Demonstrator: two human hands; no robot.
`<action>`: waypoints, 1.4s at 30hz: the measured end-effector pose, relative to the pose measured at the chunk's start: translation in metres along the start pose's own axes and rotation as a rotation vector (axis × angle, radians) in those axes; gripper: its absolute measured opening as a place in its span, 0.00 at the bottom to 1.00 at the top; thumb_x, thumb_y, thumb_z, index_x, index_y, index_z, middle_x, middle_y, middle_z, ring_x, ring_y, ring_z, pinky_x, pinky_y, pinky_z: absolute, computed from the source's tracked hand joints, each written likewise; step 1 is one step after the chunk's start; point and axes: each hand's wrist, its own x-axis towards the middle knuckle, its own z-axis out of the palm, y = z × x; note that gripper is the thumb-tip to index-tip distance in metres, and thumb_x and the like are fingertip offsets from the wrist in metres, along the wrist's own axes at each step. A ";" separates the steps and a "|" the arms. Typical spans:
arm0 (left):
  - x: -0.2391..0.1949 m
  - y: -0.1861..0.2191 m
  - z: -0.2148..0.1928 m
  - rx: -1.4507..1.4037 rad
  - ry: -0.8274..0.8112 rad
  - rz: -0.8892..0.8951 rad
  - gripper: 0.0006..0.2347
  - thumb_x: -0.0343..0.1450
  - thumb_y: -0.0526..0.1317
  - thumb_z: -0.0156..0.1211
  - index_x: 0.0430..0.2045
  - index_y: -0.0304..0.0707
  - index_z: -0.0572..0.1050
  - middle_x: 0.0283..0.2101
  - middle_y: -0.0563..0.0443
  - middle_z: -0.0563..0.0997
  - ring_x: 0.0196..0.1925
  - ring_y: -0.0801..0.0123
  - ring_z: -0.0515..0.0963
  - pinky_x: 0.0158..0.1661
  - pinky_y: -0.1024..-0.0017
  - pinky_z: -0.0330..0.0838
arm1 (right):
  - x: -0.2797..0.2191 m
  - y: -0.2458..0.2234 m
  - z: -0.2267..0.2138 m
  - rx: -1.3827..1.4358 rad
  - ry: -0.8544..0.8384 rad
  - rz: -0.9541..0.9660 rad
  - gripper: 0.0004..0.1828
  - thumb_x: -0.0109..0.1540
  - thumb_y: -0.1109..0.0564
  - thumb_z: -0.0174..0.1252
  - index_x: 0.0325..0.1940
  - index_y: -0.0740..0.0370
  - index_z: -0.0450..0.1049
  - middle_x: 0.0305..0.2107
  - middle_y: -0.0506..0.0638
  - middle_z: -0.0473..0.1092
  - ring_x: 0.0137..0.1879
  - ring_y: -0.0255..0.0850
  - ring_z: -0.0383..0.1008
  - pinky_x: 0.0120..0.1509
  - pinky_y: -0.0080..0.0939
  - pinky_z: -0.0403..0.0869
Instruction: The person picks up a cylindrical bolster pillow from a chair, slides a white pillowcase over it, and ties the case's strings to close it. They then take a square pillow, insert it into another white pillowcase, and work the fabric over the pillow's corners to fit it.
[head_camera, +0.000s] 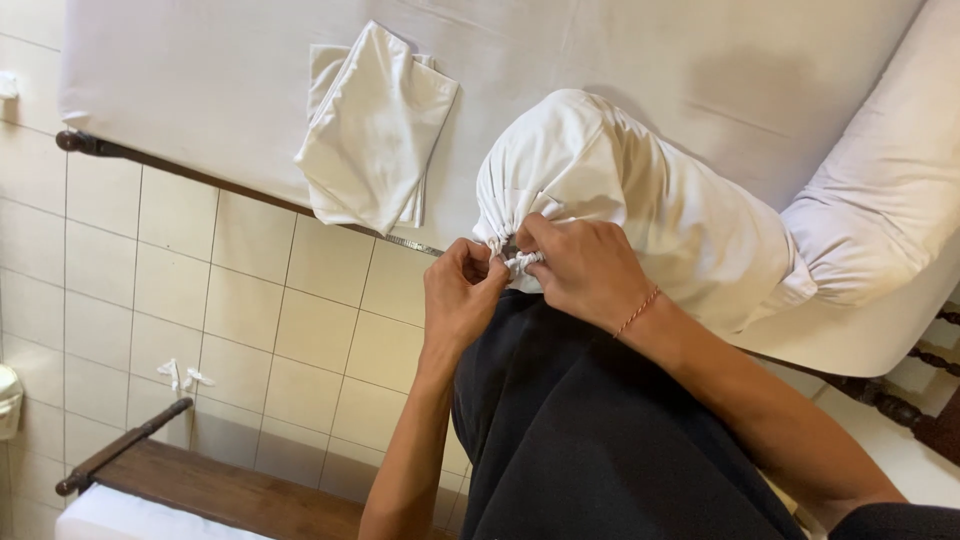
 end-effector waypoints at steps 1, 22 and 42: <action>0.004 0.001 -0.001 0.008 -0.010 0.017 0.07 0.67 0.36 0.64 0.25 0.27 0.75 0.22 0.48 0.83 0.24 0.77 0.82 0.29 0.76 0.76 | -0.001 -0.004 0.000 0.030 0.150 0.004 0.13 0.55 0.59 0.67 0.43 0.61 0.78 0.31 0.55 0.78 0.38 0.53 0.80 0.42 0.52 0.75; 0.387 -0.191 -0.102 -0.052 0.067 -0.280 0.24 0.71 0.52 0.50 0.57 0.39 0.59 0.60 0.37 0.70 0.58 0.53 0.75 0.53 0.53 0.72 | -0.149 0.163 0.166 0.518 0.398 0.927 0.18 0.65 0.50 0.59 0.55 0.62 0.77 0.49 0.53 0.77 0.50 0.41 0.79 0.56 0.43 0.76; 0.084 -0.264 0.144 0.774 -0.409 -0.013 0.28 0.66 0.40 0.59 0.57 0.18 0.60 0.63 0.18 0.51 0.61 0.33 0.63 0.61 0.46 0.62 | -0.224 0.327 0.368 1.043 0.920 1.504 0.27 0.60 0.67 0.53 0.62 0.52 0.76 0.49 0.52 0.76 0.52 0.46 0.77 0.56 0.46 0.76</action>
